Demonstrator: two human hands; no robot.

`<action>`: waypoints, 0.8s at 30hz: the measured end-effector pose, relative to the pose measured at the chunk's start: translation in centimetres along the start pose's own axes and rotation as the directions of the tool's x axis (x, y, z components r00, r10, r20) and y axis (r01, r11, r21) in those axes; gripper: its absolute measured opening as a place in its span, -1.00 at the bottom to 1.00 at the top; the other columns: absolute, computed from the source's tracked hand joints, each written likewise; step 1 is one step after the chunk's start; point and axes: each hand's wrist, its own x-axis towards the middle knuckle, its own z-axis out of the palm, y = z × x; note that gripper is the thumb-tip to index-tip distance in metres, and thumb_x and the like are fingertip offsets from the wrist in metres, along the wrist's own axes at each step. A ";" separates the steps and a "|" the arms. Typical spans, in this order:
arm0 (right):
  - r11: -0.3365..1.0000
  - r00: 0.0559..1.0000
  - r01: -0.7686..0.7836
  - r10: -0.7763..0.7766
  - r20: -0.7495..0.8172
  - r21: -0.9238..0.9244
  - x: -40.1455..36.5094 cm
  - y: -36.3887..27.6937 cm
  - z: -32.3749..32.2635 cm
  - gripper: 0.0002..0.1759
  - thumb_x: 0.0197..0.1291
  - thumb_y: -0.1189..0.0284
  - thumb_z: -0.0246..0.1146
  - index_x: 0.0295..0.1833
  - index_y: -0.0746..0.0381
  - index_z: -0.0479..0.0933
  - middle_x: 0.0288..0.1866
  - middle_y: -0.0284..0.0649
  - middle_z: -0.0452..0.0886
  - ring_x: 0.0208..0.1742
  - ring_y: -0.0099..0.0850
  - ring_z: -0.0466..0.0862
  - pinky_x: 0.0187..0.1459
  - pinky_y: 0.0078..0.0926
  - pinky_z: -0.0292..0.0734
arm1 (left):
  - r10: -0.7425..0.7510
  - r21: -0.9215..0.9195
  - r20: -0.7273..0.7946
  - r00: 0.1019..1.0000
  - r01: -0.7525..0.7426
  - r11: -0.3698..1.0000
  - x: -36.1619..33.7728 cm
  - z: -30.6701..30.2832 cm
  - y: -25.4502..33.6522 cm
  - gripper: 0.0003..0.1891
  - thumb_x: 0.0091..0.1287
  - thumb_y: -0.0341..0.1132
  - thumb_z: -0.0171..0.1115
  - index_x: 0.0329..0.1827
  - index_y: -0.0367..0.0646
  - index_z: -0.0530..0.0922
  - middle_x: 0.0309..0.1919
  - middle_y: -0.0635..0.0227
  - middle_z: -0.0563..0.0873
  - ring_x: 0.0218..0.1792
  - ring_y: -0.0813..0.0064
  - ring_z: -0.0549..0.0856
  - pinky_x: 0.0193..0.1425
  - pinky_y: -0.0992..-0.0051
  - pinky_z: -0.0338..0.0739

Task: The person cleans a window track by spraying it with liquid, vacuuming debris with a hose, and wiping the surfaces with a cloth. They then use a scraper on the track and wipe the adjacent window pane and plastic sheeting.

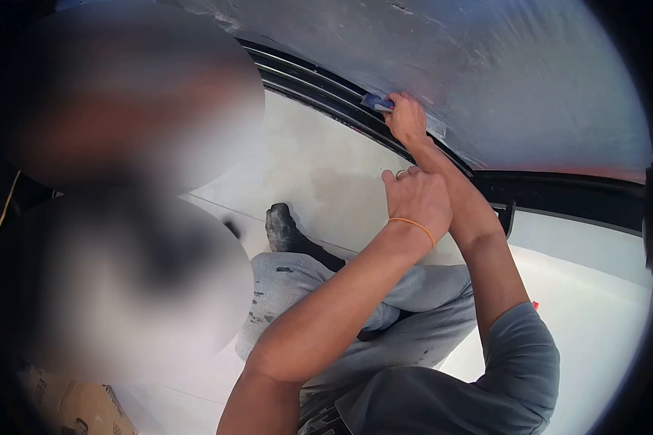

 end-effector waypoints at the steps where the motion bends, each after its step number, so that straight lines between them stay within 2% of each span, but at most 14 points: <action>1: 0.999 0.999 -0.038 0.038 -0.006 0.026 0.1 -0.4 -0.2 -0.58 0.05 0.41 0.46 0.07 0.18 0.64 0.02 0.01 0.68 0.10 0.05 0.66 0.07 -0.02 0.59 | 0.007 0.002 0.010 1.000 -0.007 1.000 0.0 0.0 0.0 -0.73 0.34 -0.18 0.24 -0.17 -0.22 0.71 -0.16 0.12 0.75 -0.12 0.17 0.75 0.14 0.10 0.34; 3: 0.990 0.993 -0.117 0.118 -0.016 0.078 0.4 -1.0 -0.6 -0.60 0.04 0.42 0.45 0.05 0.17 0.64 -0.02 -0.02 0.69 0.09 0.05 0.66 0.04 -0.01 0.59 | -0.007 -0.014 -0.037 0.999 0.006 1.000 0.2 0.5 0.0 -0.76 0.32 -0.22 0.24 -0.21 -0.21 0.72 -0.17 0.13 0.75 -0.11 0.17 0.75 0.13 0.11 0.34; 6: 0.991 0.993 -0.109 0.112 -0.038 0.073 0.4 -1.3 -0.1 -0.60 0.02 0.46 0.43 0.05 0.12 0.64 -0.06 -0.08 0.70 0.06 0.02 0.67 0.03 -0.02 0.57 | -0.032 -0.003 -0.058 0.998 0.032 0.999 0.4 0.7 0.0 -0.82 0.24 -0.32 0.26 -0.20 -0.18 0.74 -0.19 0.18 0.76 -0.11 0.23 0.74 0.15 0.15 0.30; 9: 0.998 0.998 0.049 -0.048 -0.038 0.029 0.2 -0.7 0.7 -0.58 -0.01 0.49 0.42 0.05 0.10 0.63 -0.08 -0.12 0.70 0.05 -0.02 0.67 0.07 -0.02 0.52 | -0.050 0.072 -0.090 0.995 0.056 0.996 0.3 0.0 -0.2 -0.79 0.20 -0.36 0.27 -0.13 -0.18 0.73 -0.20 0.21 0.76 -0.10 0.27 0.73 0.16 0.17 0.27; 12: 0.991 0.997 0.074 -0.076 0.015 0.114 0.2 -0.3 1.0 -0.53 -0.03 0.51 0.41 0.09 0.07 0.64 -0.09 -0.15 0.69 0.06 -0.05 0.66 0.12 0.01 0.47 | -0.059 0.121 -0.149 0.987 0.077 0.990 0.4 -0.6 -0.3 -0.77 0.20 -0.35 0.28 -0.10 -0.19 0.72 -0.20 0.22 0.76 -0.08 0.28 0.72 0.17 0.16 0.26; 15: 0.971 0.971 0.237 -0.238 0.035 0.013 -0.3 -0.4 1.2 -0.47 -0.01 0.53 0.37 0.18 0.04 0.64 -0.08 -0.15 0.67 0.09 -0.07 0.65 0.17 0.03 0.45 | -0.061 0.106 -0.135 0.989 0.076 0.991 0.5 -0.9 -0.1 -0.77 0.21 -0.35 0.27 -0.10 -0.19 0.72 -0.19 0.22 0.76 -0.07 0.29 0.72 0.17 0.16 0.26; 18: 0.988 0.981 0.127 -0.138 0.133 0.084 -0.6 -1.0 1.2 -0.41 0.03 0.49 0.34 0.27 0.01 0.61 -0.07 -0.14 0.66 0.09 -0.09 0.65 0.24 0.02 0.43 | -0.058 0.095 -0.117 0.991 0.069 0.993 0.5 -0.7 0.0 -0.77 0.21 -0.35 0.27 -0.10 -0.19 0.72 -0.19 0.22 0.76 -0.08 0.28 0.72 0.16 0.16 0.27; 21: 0.992 0.985 0.053 -0.072 0.160 0.118 -0.5 -1.2 0.7 -0.39 0.04 0.35 0.33 0.31 0.03 0.60 -0.03 -0.11 0.69 0.12 -0.05 0.65 0.30 -0.02 0.43 | -0.052 0.087 -0.112 0.992 0.062 0.994 0.5 -0.5 -0.2 -0.78 0.22 -0.35 0.26 -0.11 -0.18 0.72 -0.19 0.22 0.76 -0.08 0.26 0.73 0.16 0.16 0.28; 24: 0.990 0.961 -0.045 0.007 0.275 0.134 -0.2 -2.0 -0.6 -0.32 0.03 0.20 0.32 0.36 0.06 0.58 0.08 -0.05 0.72 0.18 -0.01 0.66 0.31 -0.08 0.47 | -0.043 0.077 -0.108 0.993 0.052 0.996 0.4 -0.7 -0.1 -0.79 0.23 -0.35 0.25 -0.13 -0.18 0.72 -0.19 0.22 0.76 -0.07 0.26 0.73 0.17 0.16 0.27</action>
